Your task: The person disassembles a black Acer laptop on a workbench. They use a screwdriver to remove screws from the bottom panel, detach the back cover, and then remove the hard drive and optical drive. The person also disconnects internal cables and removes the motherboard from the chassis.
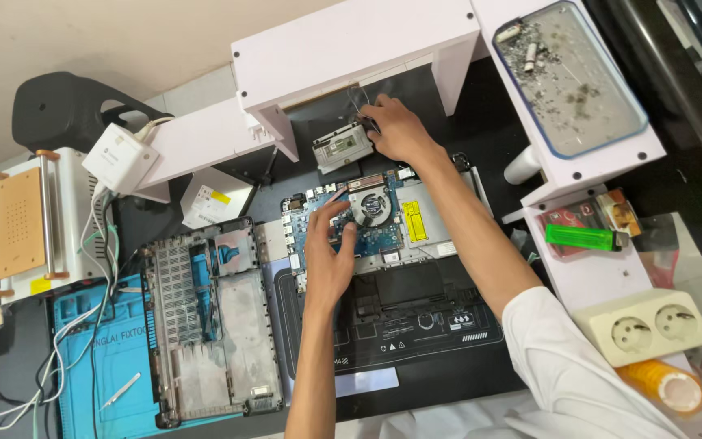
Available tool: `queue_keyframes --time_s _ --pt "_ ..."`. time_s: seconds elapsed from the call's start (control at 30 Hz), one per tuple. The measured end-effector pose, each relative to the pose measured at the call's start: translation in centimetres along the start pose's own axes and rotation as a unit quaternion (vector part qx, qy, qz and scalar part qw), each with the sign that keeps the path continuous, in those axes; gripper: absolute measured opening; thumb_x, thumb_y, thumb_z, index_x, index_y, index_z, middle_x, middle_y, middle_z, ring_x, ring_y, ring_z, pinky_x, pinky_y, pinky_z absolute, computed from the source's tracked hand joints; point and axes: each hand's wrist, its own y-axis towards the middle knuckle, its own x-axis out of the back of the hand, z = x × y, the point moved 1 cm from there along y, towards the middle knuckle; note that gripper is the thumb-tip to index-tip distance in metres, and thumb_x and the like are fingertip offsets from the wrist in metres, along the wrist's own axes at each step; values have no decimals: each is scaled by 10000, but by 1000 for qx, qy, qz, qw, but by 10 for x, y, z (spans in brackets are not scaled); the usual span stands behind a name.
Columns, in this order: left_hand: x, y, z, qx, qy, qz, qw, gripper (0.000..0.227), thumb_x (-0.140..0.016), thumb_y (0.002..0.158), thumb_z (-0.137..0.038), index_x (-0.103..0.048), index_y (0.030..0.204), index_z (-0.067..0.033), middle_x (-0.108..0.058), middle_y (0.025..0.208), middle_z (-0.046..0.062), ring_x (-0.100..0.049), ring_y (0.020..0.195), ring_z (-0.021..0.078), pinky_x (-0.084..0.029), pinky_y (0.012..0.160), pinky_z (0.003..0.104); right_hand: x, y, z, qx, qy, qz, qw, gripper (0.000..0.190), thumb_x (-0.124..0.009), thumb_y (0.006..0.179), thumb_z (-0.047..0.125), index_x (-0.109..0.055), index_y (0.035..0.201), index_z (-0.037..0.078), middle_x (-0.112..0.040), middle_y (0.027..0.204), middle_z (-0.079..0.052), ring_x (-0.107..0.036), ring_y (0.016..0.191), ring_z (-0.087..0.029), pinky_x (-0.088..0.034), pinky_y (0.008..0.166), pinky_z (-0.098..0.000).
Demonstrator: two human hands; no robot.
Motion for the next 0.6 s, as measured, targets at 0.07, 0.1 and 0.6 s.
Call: queue_keyframes --time_s 0.07,0.1,0.6 --pt "1 2 3 -1 1 -9 1000 308 -614 942 -110 -658 1246 -74 -625 1326 145 -601 1246 322 -501 971 419 2 -4 0 -6 25 17 1000 499 -771 825 74 -643 1301 148 -580 1190 -117 -570 1158 -346 -499 957 -447" --pt "-1 2 5 0 0 -12 1000 307 -612 942 -112 -658 1243 -75 -625 1332 145 -602 1245 323 -500 966 420 6 -8 1 -10 36 26 999 537 -779 807 60 -643 1317 161 -578 1201 -110 -565 1172 -342 -498 972 -439" --pt "10 -30 25 -40 141 -127 981 408 -603 989 -145 -571 1384 -48 -533 1487 183 -466 1392 390 -326 1178 501 74 -152 43 -102 119 -170 973 643 -794 882 165 -542 1467 77 -461 1580 -193 -457 1459 -384 -385 1198 -438"
